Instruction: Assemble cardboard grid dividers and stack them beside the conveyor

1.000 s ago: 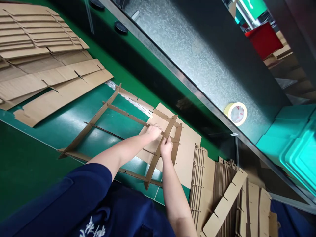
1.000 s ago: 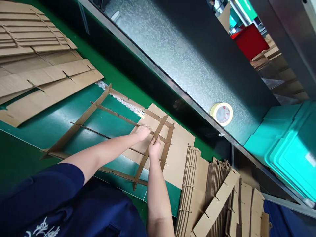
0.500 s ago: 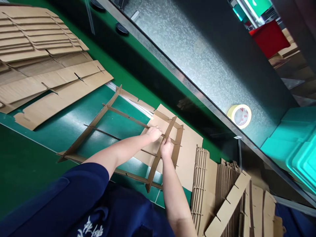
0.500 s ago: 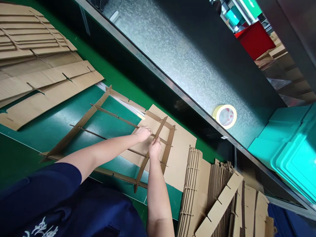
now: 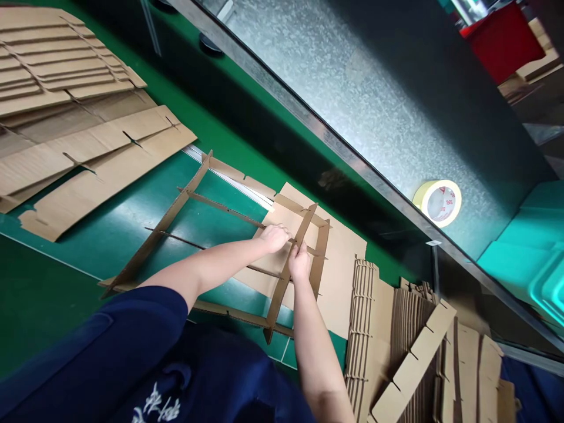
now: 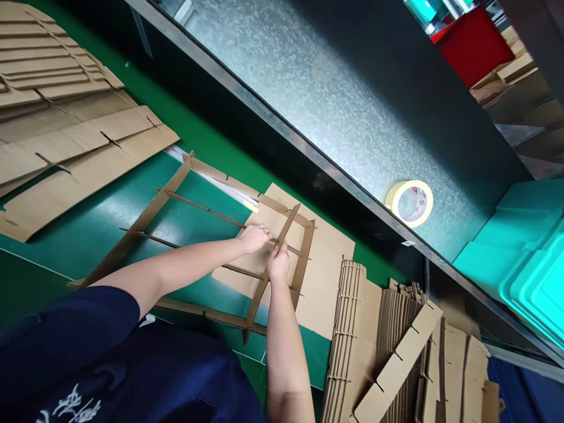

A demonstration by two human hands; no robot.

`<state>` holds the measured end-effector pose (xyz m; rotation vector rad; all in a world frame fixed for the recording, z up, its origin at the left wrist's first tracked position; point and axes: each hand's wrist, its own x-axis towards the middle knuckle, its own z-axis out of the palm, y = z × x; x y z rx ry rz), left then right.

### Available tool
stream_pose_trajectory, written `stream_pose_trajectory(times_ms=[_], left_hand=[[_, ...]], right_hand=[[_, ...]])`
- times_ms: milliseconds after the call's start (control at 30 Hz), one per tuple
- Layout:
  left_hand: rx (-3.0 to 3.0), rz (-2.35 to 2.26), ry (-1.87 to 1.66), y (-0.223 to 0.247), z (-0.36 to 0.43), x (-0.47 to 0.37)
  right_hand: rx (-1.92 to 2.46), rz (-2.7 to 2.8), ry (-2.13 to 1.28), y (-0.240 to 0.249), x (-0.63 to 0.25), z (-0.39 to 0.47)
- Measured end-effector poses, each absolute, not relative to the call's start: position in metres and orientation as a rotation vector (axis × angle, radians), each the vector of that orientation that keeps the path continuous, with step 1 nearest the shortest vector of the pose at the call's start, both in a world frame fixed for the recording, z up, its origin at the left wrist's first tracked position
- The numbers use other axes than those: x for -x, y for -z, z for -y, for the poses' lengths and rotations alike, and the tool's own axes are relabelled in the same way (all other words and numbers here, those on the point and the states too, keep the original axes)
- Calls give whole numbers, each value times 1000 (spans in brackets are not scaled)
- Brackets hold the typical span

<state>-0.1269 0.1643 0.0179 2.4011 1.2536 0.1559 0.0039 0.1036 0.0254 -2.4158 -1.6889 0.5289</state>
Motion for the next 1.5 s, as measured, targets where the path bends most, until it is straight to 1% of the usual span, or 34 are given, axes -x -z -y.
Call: stream_pose_trajectory(times_ms=[300, 400, 467, 567, 667, 867, 1100, 1200, 1500], left_hand=[[-2395, -1169, -159, -19, -178, 131], [-2410, -1190, -260, -24, -203, 128], [-2389, -1285, -323, -25, -227, 121], [-2293, -1397, -251, -24, -261, 109], [-2256, -1367, -196, -17, -277, 103], [-2403, -1284, -289, -4, -273, 106], [-2448, -1232, -209, -4, -278, 103], [-2435, -1236, -232, -3, -278, 103], [-2409, -1243, -235, 2, -277, 101]], right_hand=[[2245, 1612, -654, -20, -11, -101], [2238, 1592, -673, -19, -11, -100], [2245, 1596, -677, -19, -11, -100], [2263, 1614, -664, -20, -12, -100], [2253, 1661, -649, -20, -11, -100], [2431, 1675, -651, -26, -6, -103], [2583, 1692, -651, -30, 2, -108], [2583, 1720, -617, -29, 3, -109], [2553, 1727, -672, -26, -1, -110]])
